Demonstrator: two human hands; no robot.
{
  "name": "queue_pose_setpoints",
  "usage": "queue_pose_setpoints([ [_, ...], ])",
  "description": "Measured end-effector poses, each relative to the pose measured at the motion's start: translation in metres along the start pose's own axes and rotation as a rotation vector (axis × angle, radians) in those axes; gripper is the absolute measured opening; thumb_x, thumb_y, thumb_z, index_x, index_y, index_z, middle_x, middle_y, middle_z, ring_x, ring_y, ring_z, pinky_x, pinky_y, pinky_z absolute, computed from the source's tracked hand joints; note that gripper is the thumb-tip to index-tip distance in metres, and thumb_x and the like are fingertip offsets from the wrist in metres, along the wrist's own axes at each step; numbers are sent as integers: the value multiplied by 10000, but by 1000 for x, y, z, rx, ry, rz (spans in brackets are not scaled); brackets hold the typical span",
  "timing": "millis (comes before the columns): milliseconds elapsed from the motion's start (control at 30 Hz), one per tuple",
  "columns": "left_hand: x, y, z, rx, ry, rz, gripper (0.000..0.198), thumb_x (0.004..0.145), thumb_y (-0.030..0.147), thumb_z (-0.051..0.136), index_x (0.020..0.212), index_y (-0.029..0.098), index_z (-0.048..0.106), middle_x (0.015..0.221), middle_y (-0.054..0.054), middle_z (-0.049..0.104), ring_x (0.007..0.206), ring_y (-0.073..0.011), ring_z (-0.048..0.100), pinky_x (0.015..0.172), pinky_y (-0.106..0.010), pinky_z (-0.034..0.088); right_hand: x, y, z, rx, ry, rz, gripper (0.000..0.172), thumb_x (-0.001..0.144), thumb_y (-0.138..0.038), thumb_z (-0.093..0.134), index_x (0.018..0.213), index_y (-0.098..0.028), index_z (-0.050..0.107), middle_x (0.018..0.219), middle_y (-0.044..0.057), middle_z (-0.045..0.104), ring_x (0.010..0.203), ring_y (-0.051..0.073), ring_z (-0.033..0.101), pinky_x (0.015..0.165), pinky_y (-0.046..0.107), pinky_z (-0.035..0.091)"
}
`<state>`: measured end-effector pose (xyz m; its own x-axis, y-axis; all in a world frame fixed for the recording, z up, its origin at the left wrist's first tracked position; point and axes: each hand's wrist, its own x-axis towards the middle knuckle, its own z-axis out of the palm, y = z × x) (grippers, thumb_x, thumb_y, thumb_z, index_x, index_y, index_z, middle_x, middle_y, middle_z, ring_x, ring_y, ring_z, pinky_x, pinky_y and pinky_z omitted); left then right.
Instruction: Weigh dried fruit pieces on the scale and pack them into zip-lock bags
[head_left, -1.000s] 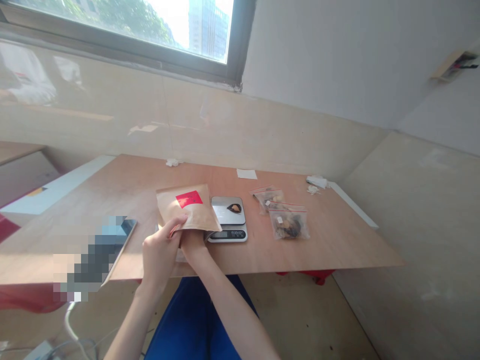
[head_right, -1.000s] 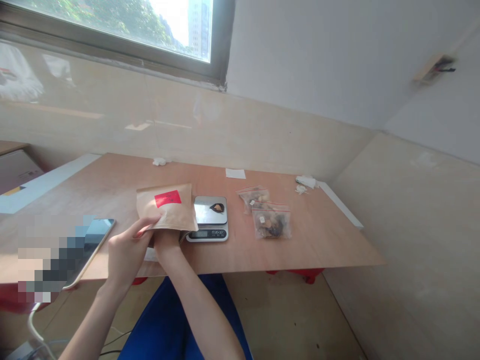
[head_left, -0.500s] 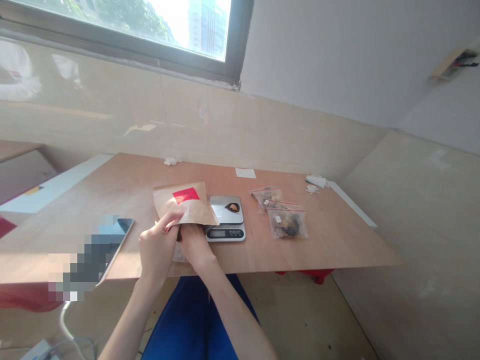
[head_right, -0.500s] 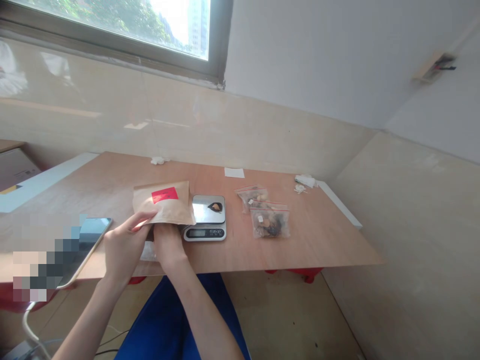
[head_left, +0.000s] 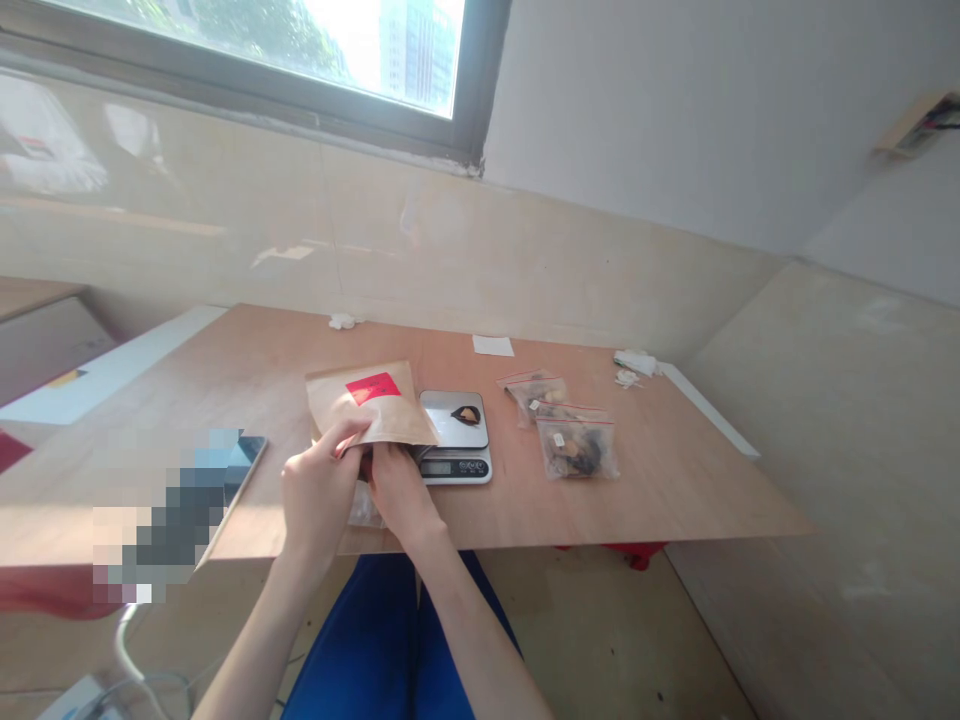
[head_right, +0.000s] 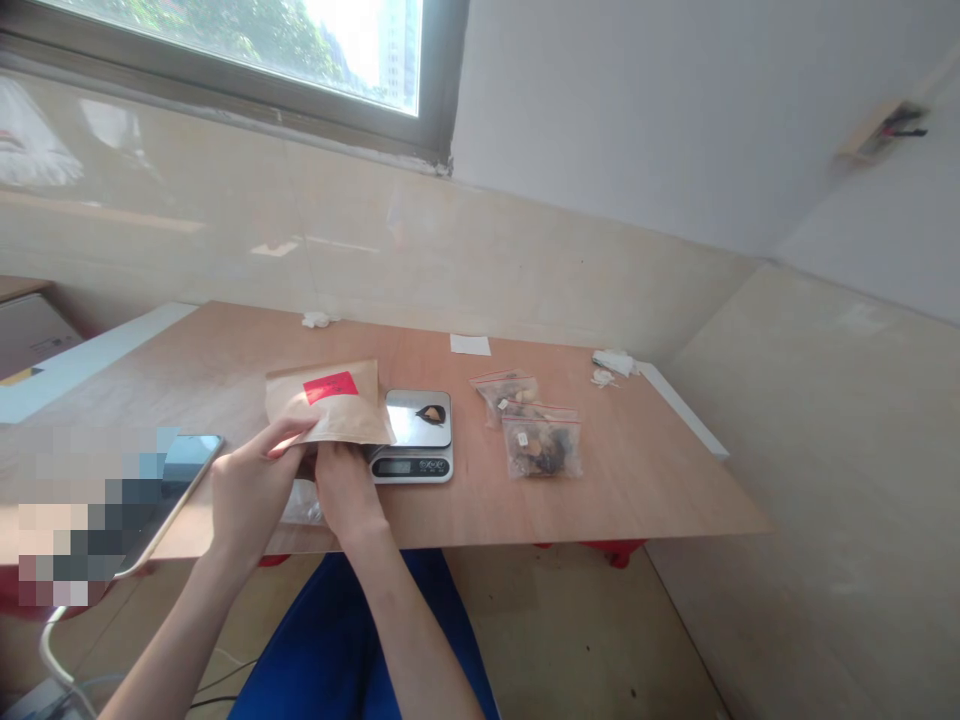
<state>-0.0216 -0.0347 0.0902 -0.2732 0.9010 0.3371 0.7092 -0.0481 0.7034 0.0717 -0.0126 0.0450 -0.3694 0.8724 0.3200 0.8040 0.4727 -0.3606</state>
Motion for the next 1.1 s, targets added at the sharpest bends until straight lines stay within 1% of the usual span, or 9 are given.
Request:
queue_pose_setpoints([
  [133, 1, -1, -2, -26, -3, 9, 266, 768, 281, 475, 904, 259, 701, 618, -1, 650, 647, -181, 626, 570, -237, 388, -8, 1, -3, 90, 97, -75, 359, 892, -82, 395, 1230, -131, 504, 1142, 117, 613, 1042, 219, 586, 901, 339, 499],
  [300, 3, 0, -1, -27, -3, 20, 259, 760, 305, 493, 909, 264, 702, 677, -7, 689, 681, -198, 648, 580, -240, 402, -19, 2, -6, 148, 239, -30, 292, 929, -146, 393, 1146, -166, 586, 1017, 94, 651, 950, 202, 600, 835, 324, 517],
  [433, 3, 5, -2, -42, -41, 0, 245, 753, 317, 519, 909, 279, 704, 726, 2, 712, 729, -206, 666, 606, -241, 418, -26, 5, -7, 164, 333, -22, 315, 933, -147, 382, 1167, -153, 593, 1012, 100, 660, 937, 205, 595, 842, 327, 513],
  [633, 7, 14, -10, -49, -116, -29, 199, 744, 375, 562, 856, 300, 708, 710, 16, 717, 771, -220, 682, 636, -252, 432, -30, 22, -7, 201, 357, -65, 334, 917, -128, 410, 1171, -208, 612, 991, 70, 673, 927, 185, 601, 862, 325, 513],
  [733, 10, 15, -13, -81, -133, 11, 198, 750, 392, 558, 837, 294, 706, 713, 24, 718, 789, -212, 686, 625, -239, 432, -30, 31, -8, 248, 366, -122, 334, 913, -133, 422, 1172, -220, 614, 1038, 60, 669, 977, 172, 593, 897, 312, 506],
  [833, 14, 14, -14, -77, -126, 46, 175, 751, 354, 553, 828, 303, 702, 757, 42, 723, 815, -194, 684, 617, -224, 426, -31, 33, -11, 315, 390, -140, 329, 924, -151, 406, 1150, -239, 629, 1007, 47, 679, 955, 157, 605, 881, 299, 513],
  [1000, 19, 15, -16, -40, -116, 44, 166, 746, 320, 547, 816, 320, 697, 806, 60, 724, 810, -177, 679, 619, -219, 419, -36, 24, -19, 515, 541, -65, 301, 924, -198, 412, 1061, -256, 673, 950, 43, 693, 907, 147, 630, 828, 286, 532],
  [1067, 22, 16, -17, -18, -109, 42, 177, 742, 322, 546, 830, 320, 699, 822, 50, 728, 830, -191, 676, 632, -228, 422, -37, 22, -21, 655, 633, 43, 252, 900, -231, 459, 982, -232, 698, 911, 52, 701, 870, 161, 642, 788, 299, 544],
  [1100, 23, 16, -18, -6, -104, 34, 185, 740, 324, 545, 838, 320, 702, 828, 44, 729, 840, -200, 674, 640, -234, 425, -38, 23, -22, 738, 682, 132, 223, 880, -251, 494, 955, -212, 700, 897, 59, 704, 850, 169, 649, 772, 307, 548],
])
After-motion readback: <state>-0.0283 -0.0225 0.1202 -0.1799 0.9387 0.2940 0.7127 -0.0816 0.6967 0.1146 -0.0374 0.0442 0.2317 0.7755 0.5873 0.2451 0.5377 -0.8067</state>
